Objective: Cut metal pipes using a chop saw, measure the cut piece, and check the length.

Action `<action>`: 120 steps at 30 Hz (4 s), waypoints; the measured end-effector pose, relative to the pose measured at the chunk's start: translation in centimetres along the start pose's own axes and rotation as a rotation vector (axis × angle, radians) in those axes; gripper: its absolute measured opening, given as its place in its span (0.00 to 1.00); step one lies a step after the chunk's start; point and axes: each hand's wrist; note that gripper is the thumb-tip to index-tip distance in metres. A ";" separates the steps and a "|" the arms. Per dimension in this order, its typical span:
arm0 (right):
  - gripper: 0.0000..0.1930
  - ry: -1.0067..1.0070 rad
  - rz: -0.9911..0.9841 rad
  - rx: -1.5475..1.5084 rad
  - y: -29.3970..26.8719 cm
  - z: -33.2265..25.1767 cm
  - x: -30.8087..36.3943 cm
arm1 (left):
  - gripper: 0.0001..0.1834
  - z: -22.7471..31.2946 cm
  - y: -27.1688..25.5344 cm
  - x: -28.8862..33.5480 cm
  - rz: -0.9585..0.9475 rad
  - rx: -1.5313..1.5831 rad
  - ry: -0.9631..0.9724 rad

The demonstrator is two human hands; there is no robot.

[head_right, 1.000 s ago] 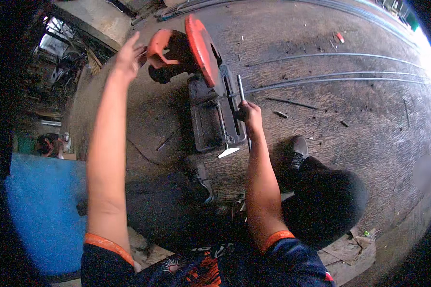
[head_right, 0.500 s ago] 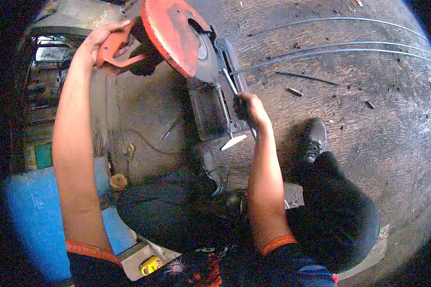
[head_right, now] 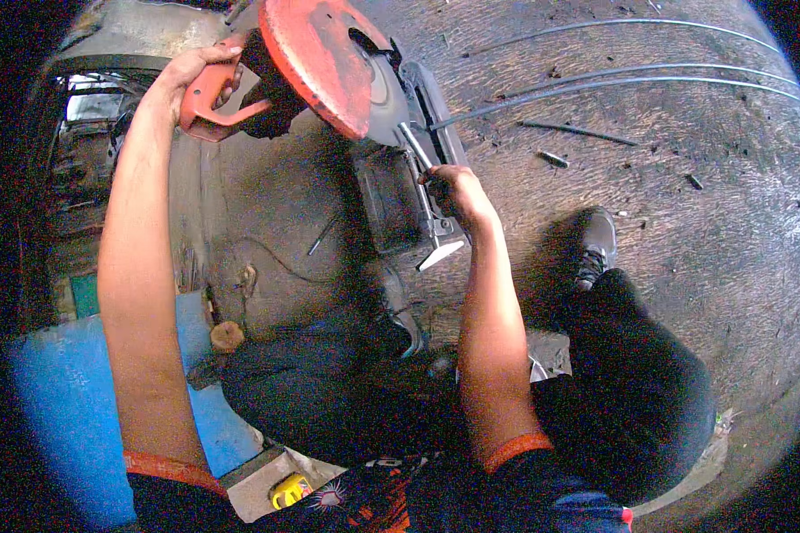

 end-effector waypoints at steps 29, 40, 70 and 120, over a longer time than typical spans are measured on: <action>0.12 -0.095 0.042 0.120 0.9 1.2 0.6 | 0.22 -0.6 1.3 1.4 0.008 0.171 0.006; 0.14 -0.358 0.330 0.694 0.2 2.2 -0.3 | 0.18 -0.7 1.6 1.0 -0.074 0.297 -0.040; 0.12 -0.408 0.437 0.859 1.6 0.2 0.3 | 0.15 -1.2 1.4 0.2 -0.040 0.274 -0.072; 0.12 -0.067 0.018 0.347 -0.9 -0.9 1.3 | 0.17 -1.4 1.9 0.6 0.052 0.199 -0.014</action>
Point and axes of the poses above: each hand's wrist, its own x-axis away from the middle knuckle, its own y-axis out of the palm, z = x × y, and after that the axes turned 15 degrees about -y, right-handed
